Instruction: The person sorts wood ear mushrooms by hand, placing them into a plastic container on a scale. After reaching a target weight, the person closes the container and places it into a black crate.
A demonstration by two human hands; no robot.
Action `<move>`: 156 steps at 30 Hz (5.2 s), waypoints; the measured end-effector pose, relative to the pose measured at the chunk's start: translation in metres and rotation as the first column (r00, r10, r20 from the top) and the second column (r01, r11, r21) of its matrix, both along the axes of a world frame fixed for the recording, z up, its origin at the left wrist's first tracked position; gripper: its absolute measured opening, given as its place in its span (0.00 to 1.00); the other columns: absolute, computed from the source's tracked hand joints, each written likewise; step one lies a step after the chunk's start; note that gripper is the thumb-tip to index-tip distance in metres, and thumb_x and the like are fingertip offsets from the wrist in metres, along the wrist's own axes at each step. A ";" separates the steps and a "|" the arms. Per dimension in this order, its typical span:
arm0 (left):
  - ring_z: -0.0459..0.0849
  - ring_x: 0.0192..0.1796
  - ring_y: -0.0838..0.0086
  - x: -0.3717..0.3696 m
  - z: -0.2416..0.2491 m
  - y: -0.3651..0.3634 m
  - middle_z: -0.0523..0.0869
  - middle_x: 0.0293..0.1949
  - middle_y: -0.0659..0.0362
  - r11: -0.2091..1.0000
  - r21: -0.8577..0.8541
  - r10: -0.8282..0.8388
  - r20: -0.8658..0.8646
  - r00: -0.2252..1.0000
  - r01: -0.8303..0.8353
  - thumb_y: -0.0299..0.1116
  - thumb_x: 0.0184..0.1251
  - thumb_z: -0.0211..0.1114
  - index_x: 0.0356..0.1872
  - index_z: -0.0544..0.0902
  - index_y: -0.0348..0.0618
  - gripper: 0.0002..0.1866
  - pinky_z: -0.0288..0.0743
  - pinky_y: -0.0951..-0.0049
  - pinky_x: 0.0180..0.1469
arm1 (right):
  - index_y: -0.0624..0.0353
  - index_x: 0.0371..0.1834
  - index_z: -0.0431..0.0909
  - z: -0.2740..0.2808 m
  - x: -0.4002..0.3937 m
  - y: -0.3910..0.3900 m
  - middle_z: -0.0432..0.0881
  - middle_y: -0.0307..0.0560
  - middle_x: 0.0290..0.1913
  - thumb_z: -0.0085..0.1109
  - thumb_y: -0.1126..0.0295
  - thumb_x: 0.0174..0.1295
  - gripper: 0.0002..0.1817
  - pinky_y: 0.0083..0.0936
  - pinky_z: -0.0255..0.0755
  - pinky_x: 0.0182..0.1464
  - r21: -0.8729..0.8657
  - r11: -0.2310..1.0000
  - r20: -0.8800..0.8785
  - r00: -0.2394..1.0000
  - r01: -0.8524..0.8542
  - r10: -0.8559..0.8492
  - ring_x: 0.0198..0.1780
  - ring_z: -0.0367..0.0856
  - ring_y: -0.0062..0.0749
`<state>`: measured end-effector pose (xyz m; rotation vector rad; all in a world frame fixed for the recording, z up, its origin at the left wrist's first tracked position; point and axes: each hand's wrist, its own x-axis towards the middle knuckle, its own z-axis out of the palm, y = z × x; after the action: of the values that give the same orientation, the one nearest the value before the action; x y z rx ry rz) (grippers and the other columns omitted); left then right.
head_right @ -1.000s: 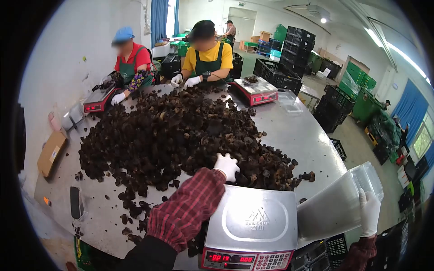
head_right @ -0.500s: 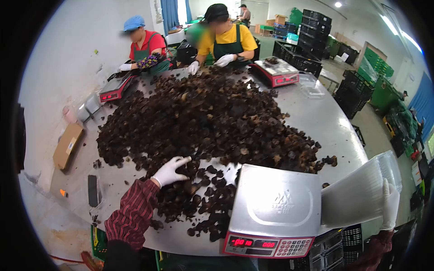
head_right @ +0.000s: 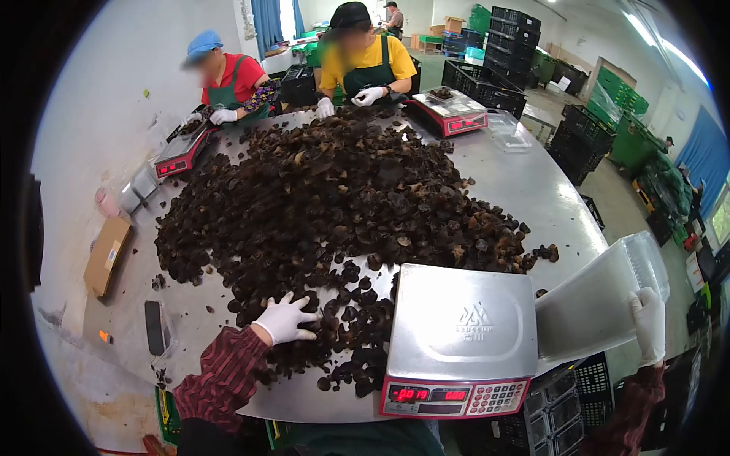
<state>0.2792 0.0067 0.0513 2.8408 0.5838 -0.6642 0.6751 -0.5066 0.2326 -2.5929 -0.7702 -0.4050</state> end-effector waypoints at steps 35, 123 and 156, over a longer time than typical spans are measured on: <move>0.82 0.36 0.76 0.244 -0.040 0.006 0.85 0.35 0.62 0.649 -0.716 0.539 0.671 0.509 0.257 0.23 0.59 0.66 0.46 0.82 0.38 0.13 0.76 0.73 0.41 | 0.66 0.27 0.69 0.000 -0.012 0.010 0.64 0.43 0.22 0.58 0.69 0.67 0.14 0.26 0.64 0.31 0.051 0.991 -0.049 0.992 0.122 -0.119 0.27 0.63 0.24; 0.79 0.56 0.64 -0.083 -0.038 -0.086 0.85 0.48 0.59 0.941 -0.228 0.300 0.905 0.302 -0.250 0.26 0.51 0.71 0.35 0.82 0.45 0.09 0.64 0.57 0.66 | 0.56 0.19 0.69 -0.279 -0.374 0.269 0.70 0.48 0.17 0.61 0.62 0.64 0.18 0.36 0.68 0.22 0.384 0.491 -0.244 0.426 -0.782 0.871 0.19 0.75 0.43; 0.66 0.70 0.60 -0.041 -0.043 -0.109 0.73 0.66 0.58 0.985 0.165 -0.088 0.723 0.685 -0.048 0.46 0.60 0.66 0.58 0.79 0.62 0.23 0.52 0.41 0.70 | 0.54 0.21 0.77 -0.278 -0.370 0.270 0.75 0.47 0.18 0.62 0.62 0.62 0.13 0.36 0.74 0.25 0.269 0.538 -0.241 0.485 -0.799 0.841 0.21 0.80 0.41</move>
<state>0.2386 -0.1023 0.0084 2.9106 0.4650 0.5710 0.3049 -0.2364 -0.0455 -1.7632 -1.6504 0.3021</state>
